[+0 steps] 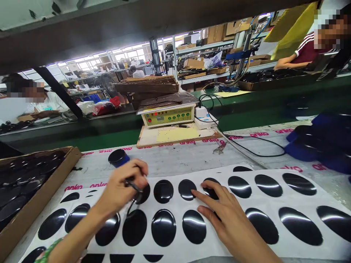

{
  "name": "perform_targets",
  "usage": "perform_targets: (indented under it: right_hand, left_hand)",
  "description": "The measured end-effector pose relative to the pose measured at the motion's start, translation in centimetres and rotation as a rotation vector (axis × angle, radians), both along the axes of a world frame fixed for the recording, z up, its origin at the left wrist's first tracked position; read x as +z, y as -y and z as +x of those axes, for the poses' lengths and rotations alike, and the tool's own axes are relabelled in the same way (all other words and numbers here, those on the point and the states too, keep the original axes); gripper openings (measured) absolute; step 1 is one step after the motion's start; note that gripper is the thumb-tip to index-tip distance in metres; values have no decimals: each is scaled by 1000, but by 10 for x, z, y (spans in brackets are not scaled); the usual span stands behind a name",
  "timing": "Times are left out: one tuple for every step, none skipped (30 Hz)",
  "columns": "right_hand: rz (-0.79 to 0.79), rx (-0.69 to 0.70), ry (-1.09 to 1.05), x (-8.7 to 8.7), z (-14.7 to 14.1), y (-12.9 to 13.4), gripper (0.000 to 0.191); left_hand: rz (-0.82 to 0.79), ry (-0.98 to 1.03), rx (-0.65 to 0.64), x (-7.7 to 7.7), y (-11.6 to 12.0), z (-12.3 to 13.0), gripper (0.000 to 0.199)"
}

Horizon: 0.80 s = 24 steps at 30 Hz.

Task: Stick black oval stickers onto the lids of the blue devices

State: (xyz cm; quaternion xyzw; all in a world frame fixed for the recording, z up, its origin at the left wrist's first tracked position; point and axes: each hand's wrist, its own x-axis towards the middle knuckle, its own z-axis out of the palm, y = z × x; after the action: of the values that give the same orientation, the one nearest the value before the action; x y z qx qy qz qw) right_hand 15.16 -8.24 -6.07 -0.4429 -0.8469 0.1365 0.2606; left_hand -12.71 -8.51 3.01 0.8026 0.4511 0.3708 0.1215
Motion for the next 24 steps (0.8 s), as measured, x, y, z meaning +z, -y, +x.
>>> perform_targets:
  right_hand:
    - [40, 0, -2, -1, 3, -1, 31]
    - [83, 0, -7, -2, 5, -2, 30]
    - [132, -1, -15, -1, 7, -2, 29]
    - [181, -5, -28, 0, 7, -1, 29]
    - [222, -11, -51, 3, 4, 1, 27]
    - [243, -14, -80, 6, -1, 5, 25]
    - [244, -7, -112, 9, -8, 10, 22]
    - [226, 13, -137, 11, -17, 15, 20]
    - [198, 36, -152, 13, -27, 20, 19]
    - [169, 48, -153, 13, -37, 25, 23]
    - [149, 43, -141, 13, -48, 28, 27]
    - [133, 36, -118, 11, -57, 30, 32]
    - [116, 22, -94, 9, -65, 31, 34]
    - [93, 7, -75, 7, -71, 30, 35]
    - [68, -4, -64, 6, -75, 29, 34]
    - [39, -7, -59, 5, -78, 27, 35]
    - [12, -10, -62, 4, -79, 26, 36]
    - [-7, -13, -68, 4, -79, 26, 37]
    - [-16, -13, -73, 4, -79, 27, 36]
    - [-21, 5, -71, 3, -78, 28, 33]
    - [-22, 28, -68, 2, -77, 29, 28]
    - [-19, 44, -71, 0, -76, 31, 25]
    - [-7, 47, -81, -2, -75, 33, 22]
    - [21, 45, -95, -5, -73, 34, 16]
  left_hand:
    - [-49, 99, 52, 6, 6, -7, 33]
    - [-120, 200, 98, 11, 13, -12, 34]
    - [-210, 292, 138, 15, 21, -14, 34]
    - [-310, 366, 168, 17, 29, -13, 32]
    - [-404, 416, 187, 17, 37, -10, 29]
    - [-500, 460, 193, 17, 44, -4, 27]
    - [-576, 514, 197, 15, 51, 2, 25]
    - [-623, 589, 200, 12, 58, 8, 25]
    - [-642, 685, 204, 8, 64, 14, 24]
    - [-641, 810, 215, 3, 69, 20, 22]
    - [-628, 961, 232, -3, 73, 25, 22]
    - [-614, 1135, 258, -9, 76, 29, 30]
    - [-607, 1320, 294, -17, 78, 32, 45]
    - [-624, 1506, 334, -25, 78, 35, 58]
    - [-644, 1687, 382, -33, 78, 37, 65]
    - [-661, 1847, 432, -40, 77, 39, 66]
    - [-665, 1973, 479, -47, 75, 42, 64]
    - [-654, 2059, 514, -53, 74, 44, 61]
    - [-635, 2105, 532, -57, 72, 46, 58]
    - [-612, 2119, 535, -61, 71, 47, 56]
    - [-589, 2110, 529, -63, 71, 48, 53]
    - [-579, 2095, 515, -65, 71, 49, 51]
    - [-580, 2081, 494, -66, 72, 50, 48]
    - [-596, 2068, 468, -67, 73, 50, 45]
